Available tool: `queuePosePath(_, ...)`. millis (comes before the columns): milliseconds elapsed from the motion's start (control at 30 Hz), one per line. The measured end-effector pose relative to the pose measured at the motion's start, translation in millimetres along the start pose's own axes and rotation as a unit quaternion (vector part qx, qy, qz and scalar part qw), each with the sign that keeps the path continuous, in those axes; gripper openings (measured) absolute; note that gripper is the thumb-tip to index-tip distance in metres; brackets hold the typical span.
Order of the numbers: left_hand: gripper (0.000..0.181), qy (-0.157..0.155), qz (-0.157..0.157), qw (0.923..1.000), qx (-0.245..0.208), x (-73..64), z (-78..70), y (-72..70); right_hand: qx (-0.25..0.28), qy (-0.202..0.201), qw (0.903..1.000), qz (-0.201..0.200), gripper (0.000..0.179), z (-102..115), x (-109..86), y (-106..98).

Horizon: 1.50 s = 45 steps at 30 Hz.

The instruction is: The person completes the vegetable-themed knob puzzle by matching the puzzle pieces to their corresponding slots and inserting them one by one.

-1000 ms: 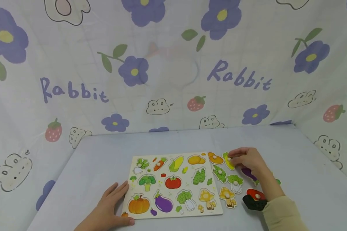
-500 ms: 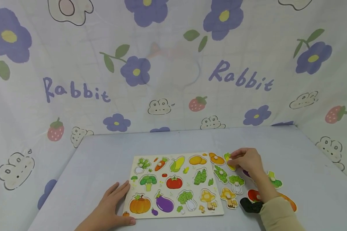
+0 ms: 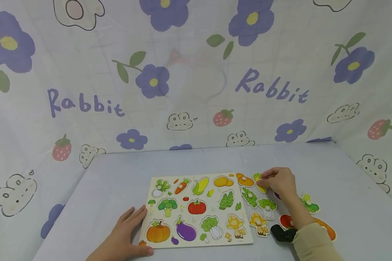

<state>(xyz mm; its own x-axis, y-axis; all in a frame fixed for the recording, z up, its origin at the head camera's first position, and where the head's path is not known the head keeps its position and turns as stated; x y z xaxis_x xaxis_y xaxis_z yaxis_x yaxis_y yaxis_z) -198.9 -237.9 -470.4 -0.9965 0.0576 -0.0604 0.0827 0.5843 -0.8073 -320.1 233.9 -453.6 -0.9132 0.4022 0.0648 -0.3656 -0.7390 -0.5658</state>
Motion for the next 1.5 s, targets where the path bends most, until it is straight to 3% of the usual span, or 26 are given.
queuePosePath(367,0.120,0.007,-0.002,0.9999,-0.008,-0.8,-0.1,-0.1,0.021,-0.014,0.9994,-0.025,0.028,4,0.7,-1)
queuePosePath(700,0.120,0.005,0.000,0.9999,-0.013,-1.2,-0.8,-1.1,0.034,-0.065,0.9971,-0.023,0.022,15,-2.1,0)
queuePosePath(1100,0.121,0.001,0.000,0.9999,-0.014,-1.6,-0.7,-1.1,0.081,-0.123,0.9885,0.035,0.021,20,-1.0,12)
queuePosePath(1500,0.121,-0.004,0.002,0.9999,-0.010,-2.2,-1.1,-0.9,0.088,-0.165,0.9808,0.054,0.018,25,-4.2,18)
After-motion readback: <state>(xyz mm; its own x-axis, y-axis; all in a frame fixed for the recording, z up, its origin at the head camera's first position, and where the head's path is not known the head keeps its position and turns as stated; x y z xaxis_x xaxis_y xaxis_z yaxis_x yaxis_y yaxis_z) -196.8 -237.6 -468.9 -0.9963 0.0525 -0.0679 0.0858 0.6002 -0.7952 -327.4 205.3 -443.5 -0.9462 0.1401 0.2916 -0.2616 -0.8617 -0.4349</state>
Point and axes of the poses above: each hand's wrist, its own x-axis towards the middle knuckle, its own y-axis out of the palm, z = x × y, the point moved 5 cm from there along x, towards the middle knuckle, and after that the axes turned 11 degrees about -z, right-handed, at the moved point
